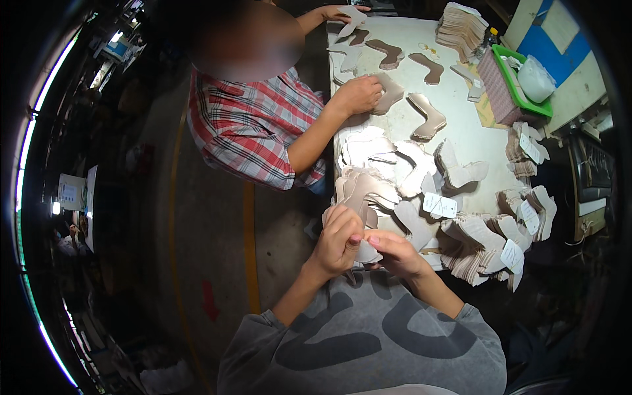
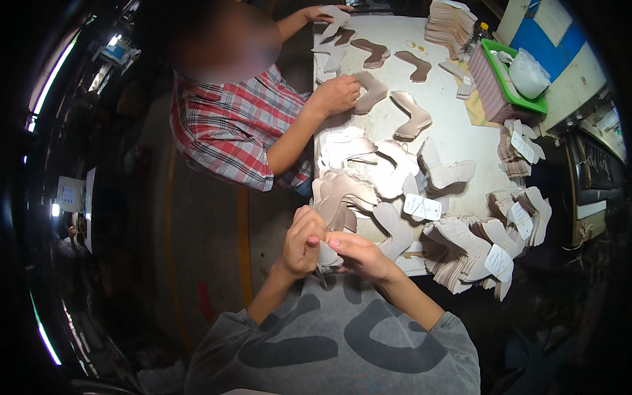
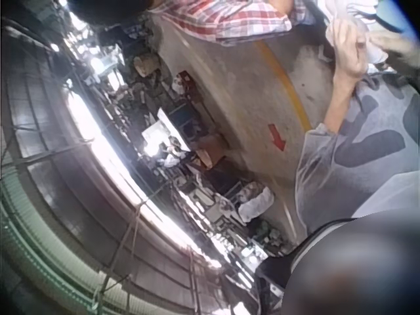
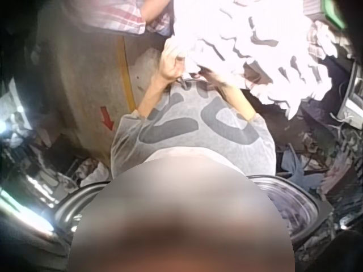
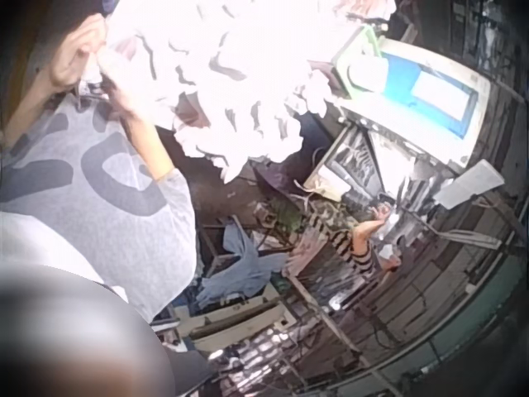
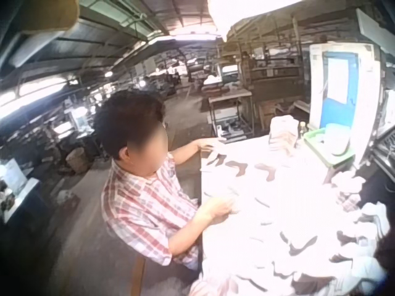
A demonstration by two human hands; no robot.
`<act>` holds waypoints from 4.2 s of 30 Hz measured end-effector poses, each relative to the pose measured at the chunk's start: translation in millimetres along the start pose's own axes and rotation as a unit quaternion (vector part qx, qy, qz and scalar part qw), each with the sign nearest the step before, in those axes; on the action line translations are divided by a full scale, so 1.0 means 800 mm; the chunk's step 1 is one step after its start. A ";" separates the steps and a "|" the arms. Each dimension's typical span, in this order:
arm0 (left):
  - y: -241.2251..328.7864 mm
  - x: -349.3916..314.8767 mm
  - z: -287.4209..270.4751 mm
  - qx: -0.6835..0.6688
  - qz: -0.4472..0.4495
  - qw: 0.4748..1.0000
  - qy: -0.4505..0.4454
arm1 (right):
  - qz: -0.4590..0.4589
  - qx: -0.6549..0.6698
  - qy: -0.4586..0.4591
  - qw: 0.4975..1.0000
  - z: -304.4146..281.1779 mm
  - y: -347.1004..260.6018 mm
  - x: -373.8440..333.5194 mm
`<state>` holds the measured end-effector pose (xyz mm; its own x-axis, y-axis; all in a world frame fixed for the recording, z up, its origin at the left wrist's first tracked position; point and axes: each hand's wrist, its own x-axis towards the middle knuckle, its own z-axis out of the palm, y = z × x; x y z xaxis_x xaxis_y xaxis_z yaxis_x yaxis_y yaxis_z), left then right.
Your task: The person repeatedly picks up stacked beige shoe parts from a table, separates them one by one, and places them back on the table. A coworker performs the same task across the table.
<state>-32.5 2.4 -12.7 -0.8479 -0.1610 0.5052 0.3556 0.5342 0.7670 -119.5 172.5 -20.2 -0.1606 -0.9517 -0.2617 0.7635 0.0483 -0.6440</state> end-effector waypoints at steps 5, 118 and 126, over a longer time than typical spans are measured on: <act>-0.003 0.004 0.000 -0.030 0.039 0.999 -0.011 | -0.019 -0.004 -0.027 0.999 -0.005 0.005 0.002; 0.040 -0.012 -0.019 -0.130 -0.138 0.981 -0.051 | -0.252 -0.431 0.081 0.862 0.026 -0.031 -0.002; 0.028 -0.027 -0.018 -0.043 -0.138 0.989 -0.018 | -0.274 -0.516 0.106 0.804 0.028 -0.013 0.000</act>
<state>-0.7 5.8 -0.6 -0.9303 -0.2599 0.2588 0.1398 0.4012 0.9053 -113.5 165.1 2.5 -0.4820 -0.8484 0.2191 -0.3673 -0.0314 -0.9296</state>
